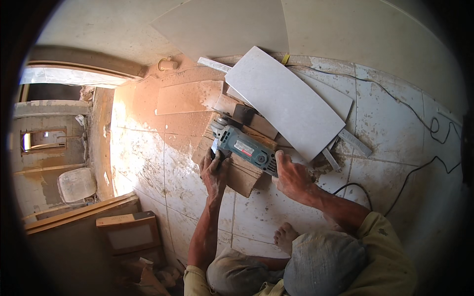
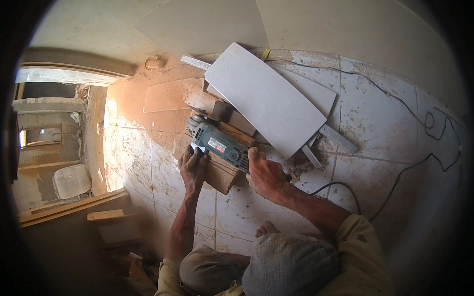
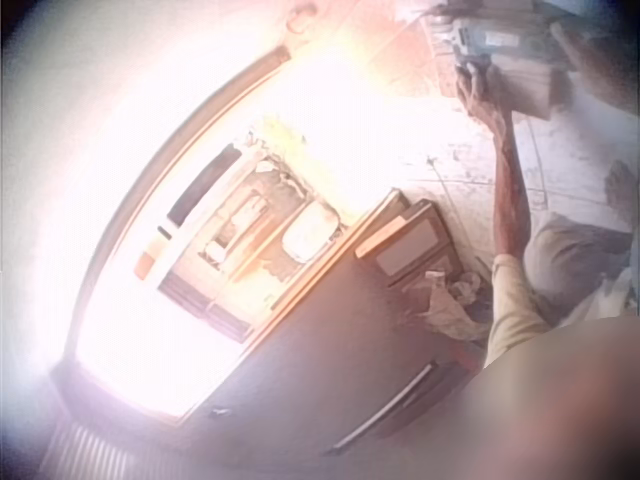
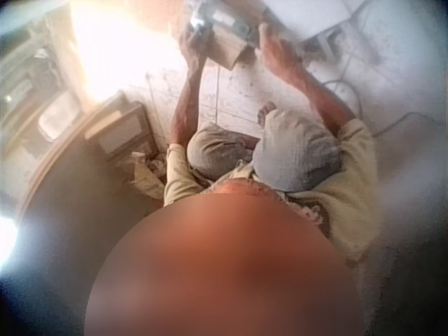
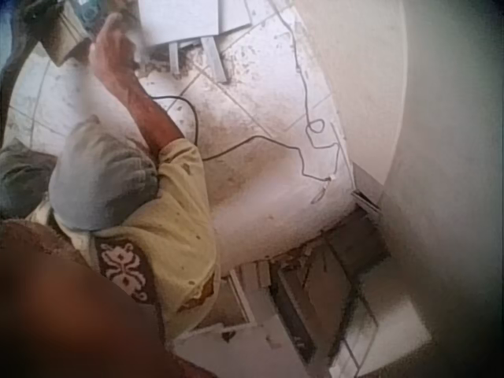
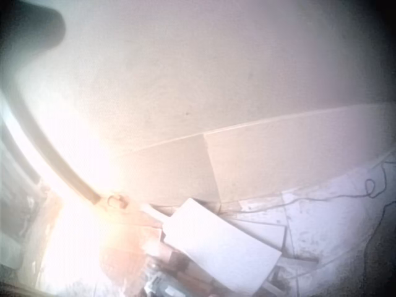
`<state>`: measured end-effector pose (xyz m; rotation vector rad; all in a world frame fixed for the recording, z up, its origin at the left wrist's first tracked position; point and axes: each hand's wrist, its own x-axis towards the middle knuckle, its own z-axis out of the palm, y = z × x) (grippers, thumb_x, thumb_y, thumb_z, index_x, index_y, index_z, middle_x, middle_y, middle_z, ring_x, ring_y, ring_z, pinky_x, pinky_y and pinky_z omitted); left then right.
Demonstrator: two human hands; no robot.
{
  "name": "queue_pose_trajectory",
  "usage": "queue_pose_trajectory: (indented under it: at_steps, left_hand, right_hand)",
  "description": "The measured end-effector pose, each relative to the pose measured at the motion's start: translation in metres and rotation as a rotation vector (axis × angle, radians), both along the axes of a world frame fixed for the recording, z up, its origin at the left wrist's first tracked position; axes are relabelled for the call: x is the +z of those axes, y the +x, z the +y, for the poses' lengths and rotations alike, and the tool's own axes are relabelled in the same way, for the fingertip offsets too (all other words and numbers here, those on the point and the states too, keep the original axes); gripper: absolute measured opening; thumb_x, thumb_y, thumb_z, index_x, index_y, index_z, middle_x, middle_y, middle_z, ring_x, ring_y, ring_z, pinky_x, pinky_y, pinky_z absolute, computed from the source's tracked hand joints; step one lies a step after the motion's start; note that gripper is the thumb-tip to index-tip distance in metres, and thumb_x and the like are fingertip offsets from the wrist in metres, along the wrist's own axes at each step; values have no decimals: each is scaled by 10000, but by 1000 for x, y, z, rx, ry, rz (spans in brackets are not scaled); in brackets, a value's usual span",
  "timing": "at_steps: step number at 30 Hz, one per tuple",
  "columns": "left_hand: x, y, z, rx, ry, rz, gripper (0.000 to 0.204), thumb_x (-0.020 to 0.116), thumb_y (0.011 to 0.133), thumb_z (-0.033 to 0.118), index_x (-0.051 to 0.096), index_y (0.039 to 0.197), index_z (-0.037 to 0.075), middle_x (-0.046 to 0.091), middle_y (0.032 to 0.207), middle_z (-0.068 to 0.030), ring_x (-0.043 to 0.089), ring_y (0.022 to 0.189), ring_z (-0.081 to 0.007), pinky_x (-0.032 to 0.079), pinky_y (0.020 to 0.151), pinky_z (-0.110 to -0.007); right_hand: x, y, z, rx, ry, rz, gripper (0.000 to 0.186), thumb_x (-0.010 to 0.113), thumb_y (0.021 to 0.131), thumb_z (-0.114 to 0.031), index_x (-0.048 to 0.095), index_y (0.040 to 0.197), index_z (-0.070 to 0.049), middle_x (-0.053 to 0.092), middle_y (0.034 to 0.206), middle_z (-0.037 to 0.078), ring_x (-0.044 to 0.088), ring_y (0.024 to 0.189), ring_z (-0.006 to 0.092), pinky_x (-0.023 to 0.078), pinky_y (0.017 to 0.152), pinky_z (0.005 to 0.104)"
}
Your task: The person uses a handheld power grinder to cut a ceramic tile while sitting on the floor, then carries a piece of brick and a tool into another room where they apply mortar to a structure using a trowel.
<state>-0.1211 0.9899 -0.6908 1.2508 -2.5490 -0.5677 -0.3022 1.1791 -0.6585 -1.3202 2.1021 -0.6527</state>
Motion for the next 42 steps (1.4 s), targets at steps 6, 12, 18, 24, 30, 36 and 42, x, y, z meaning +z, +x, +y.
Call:
queue_pose_trajectory:
  at_steps: [6,12,18,24,30,36,42]
  left_hand:
    - [-1,-1,1,2,-90,-12,438,727,778,276,665,1123,14,536,1317,-141,478,1163,-330,380,999,-396]
    - [-2,0,0,-2,-92,-12,432,733,770,268,668,1113,13,539,1310,-140,478,1158,-335,384,993,-398]
    - [2,-1,2,-9,-4,-8,457,682,807,288,633,1158,-1,490,1363,-152,434,1202,-355,318,1036,-426]
    - [-1,1,2,0,-14,-9,460,690,800,285,634,1161,7,487,1368,-150,426,1210,-350,308,1043,-425]
    - [0,0,0,-8,18,1,462,692,800,285,633,1166,10,487,1367,-147,425,1208,-347,304,1042,-425]
    - [0,1,1,-8,16,23,461,690,805,293,634,1162,6,486,1367,-146,427,1201,-348,311,1038,-430]
    - [-1,1,1,4,17,15,478,704,799,305,633,1159,0,480,1374,-147,423,1208,-347,314,1040,-422]
  right_hand:
    - [-2,0,3,4,5,-14,600,729,772,-167,330,1147,78,550,900,233,660,689,355,569,579,394]
    - [-2,1,11,-1,-3,-39,592,721,776,-162,324,1152,67,551,908,237,660,703,362,571,607,397]
    - [2,-1,5,-27,-2,-38,551,718,777,-159,340,1122,45,552,909,232,660,701,360,571,587,397]
    - [-1,0,2,-31,-12,-42,548,719,775,-156,343,1119,45,552,909,232,661,700,358,572,587,396]
    - [-1,0,4,-24,-13,-67,550,715,774,-147,340,1126,46,553,918,235,660,704,361,572,601,399]
    - [-3,0,2,-54,24,-141,578,732,752,-145,344,1139,41,553,959,273,630,760,444,558,633,456]
    - [-2,-3,-14,-24,-39,-122,544,725,760,-150,354,1101,54,554,944,277,633,765,435,557,646,460]
